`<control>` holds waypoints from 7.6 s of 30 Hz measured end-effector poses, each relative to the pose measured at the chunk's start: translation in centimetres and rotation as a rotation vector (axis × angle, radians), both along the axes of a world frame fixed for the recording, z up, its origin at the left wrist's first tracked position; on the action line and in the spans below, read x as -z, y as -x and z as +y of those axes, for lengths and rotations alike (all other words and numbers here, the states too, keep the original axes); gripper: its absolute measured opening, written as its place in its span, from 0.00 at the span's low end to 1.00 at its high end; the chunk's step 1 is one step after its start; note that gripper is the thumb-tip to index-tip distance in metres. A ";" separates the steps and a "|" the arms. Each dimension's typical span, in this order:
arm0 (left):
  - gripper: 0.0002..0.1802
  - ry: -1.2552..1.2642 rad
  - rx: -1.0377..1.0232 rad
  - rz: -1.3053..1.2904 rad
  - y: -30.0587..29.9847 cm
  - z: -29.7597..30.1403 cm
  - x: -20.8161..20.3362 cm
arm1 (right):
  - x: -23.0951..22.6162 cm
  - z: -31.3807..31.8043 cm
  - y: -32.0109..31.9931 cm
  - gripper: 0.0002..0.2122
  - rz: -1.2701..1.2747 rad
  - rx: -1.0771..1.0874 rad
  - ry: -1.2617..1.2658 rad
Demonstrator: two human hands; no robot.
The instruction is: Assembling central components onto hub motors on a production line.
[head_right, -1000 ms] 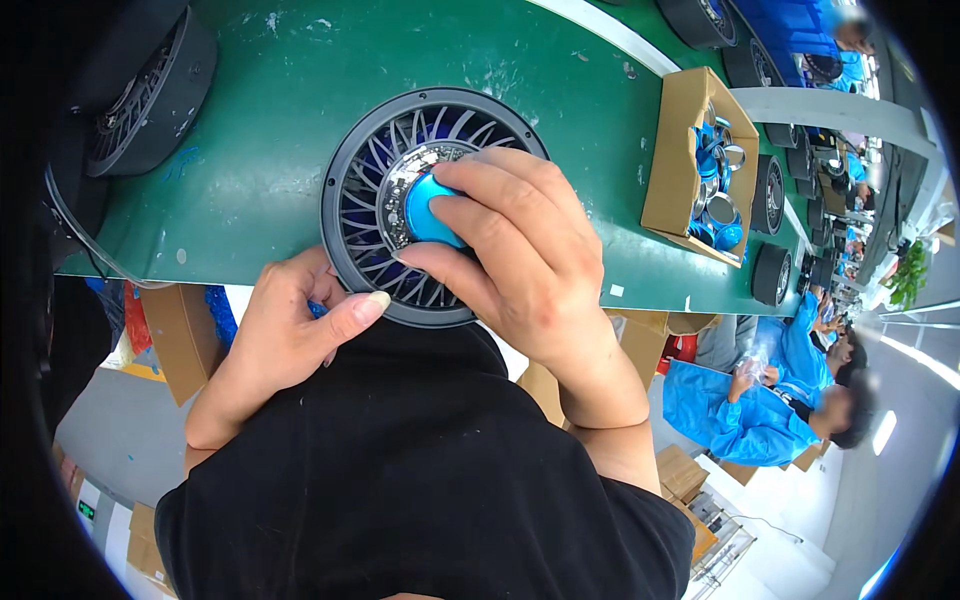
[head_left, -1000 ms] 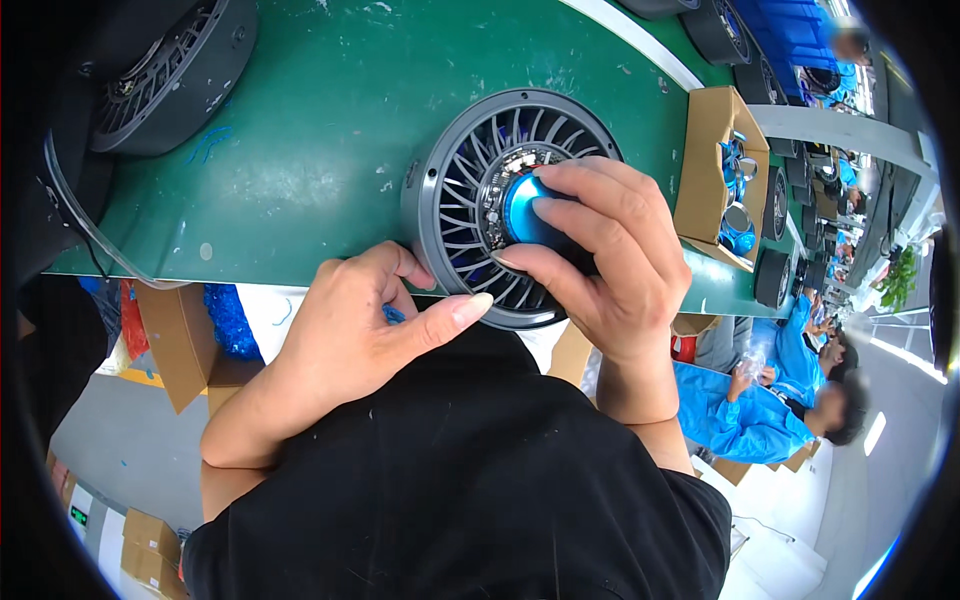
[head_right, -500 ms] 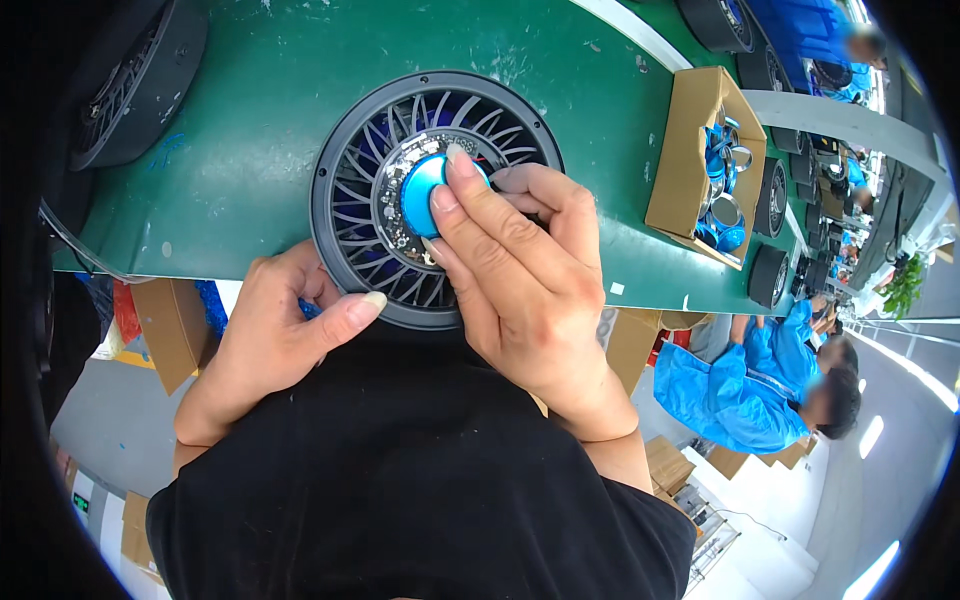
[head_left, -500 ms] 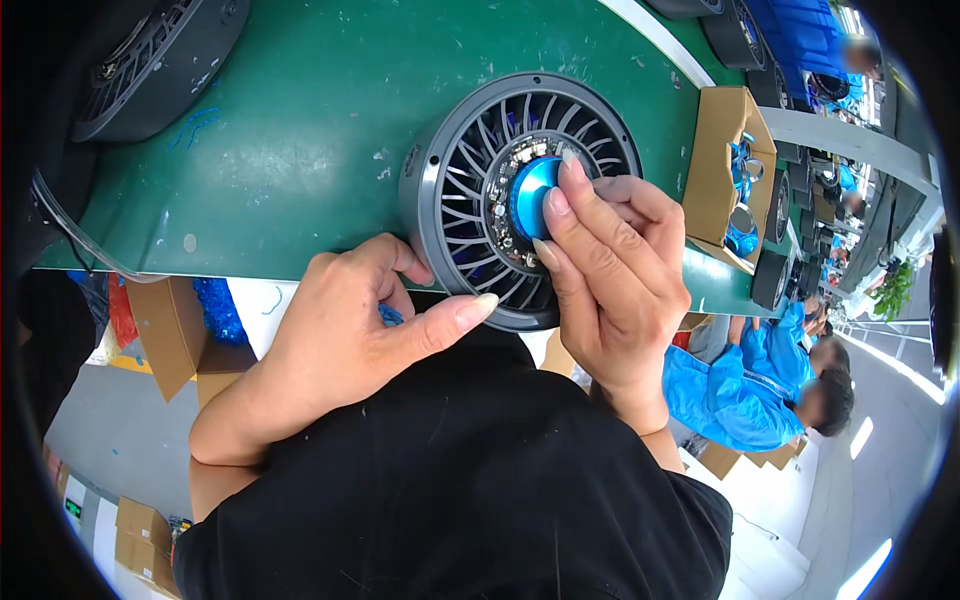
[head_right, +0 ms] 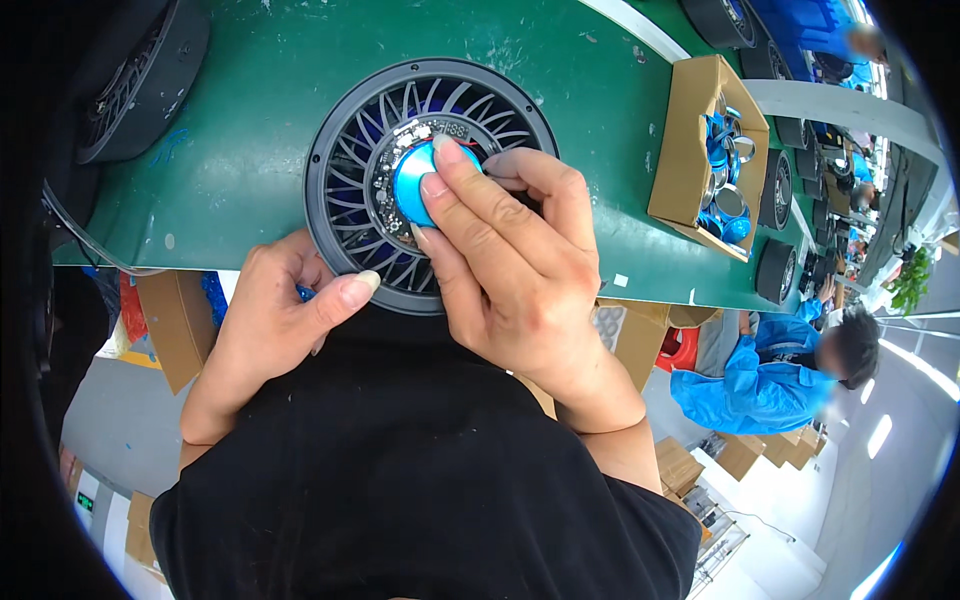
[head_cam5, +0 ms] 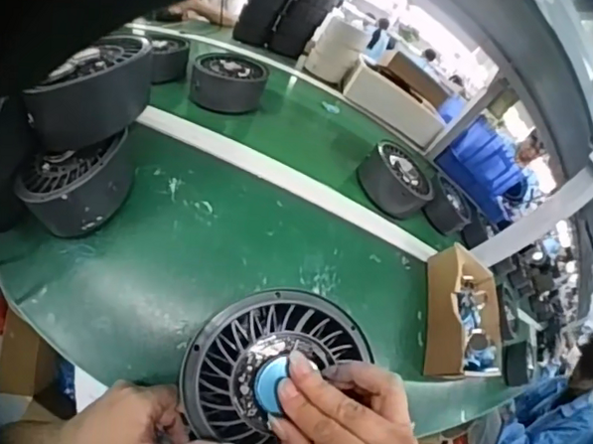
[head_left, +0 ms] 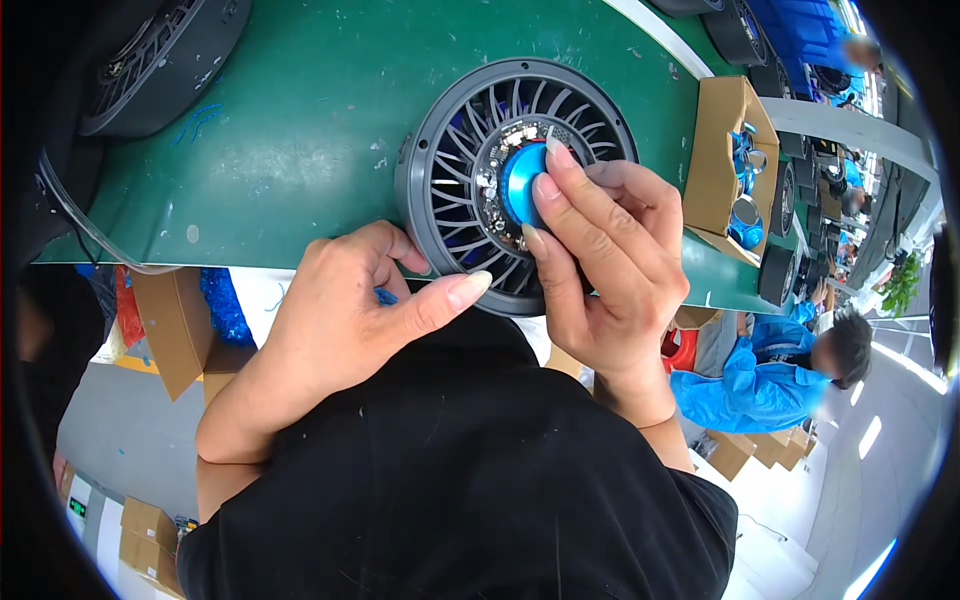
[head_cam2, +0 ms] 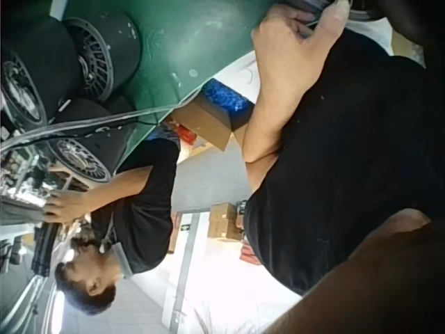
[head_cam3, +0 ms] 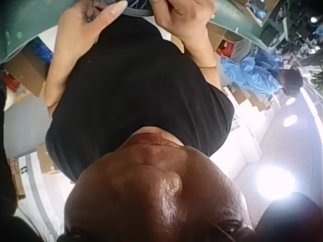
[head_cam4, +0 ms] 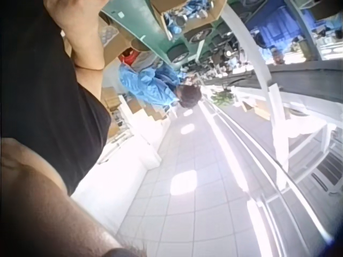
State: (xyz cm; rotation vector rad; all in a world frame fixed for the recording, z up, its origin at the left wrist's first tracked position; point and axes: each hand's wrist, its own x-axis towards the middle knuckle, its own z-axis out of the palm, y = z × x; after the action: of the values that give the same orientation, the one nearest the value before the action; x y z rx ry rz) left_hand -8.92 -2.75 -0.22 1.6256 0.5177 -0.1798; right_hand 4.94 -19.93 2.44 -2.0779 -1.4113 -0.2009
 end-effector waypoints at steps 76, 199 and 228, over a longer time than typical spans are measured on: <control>0.08 -1.039 0.488 -0.806 -6.9 2.3 -4.5 | -1.3 0.2 -5.6 0.07 -0.339 -0.463 -0.031; 0.26 -0.146 0.103 -0.114 -10.3 6.6 -0.2 | -0.2 1.0 -3.9 0.17 0.254 -0.215 -0.001; 0.22 -0.655 0.217 -0.590 -6.1 4.5 -2.7 | 0.0 0.9 -3.1 0.16 0.226 -0.251 -0.047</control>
State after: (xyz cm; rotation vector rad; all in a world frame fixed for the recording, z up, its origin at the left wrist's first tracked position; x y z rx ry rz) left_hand -2.79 1.73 2.46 2.2524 -0.0783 0.3424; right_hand 8.02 -19.06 2.48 -1.8011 -1.4940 0.0997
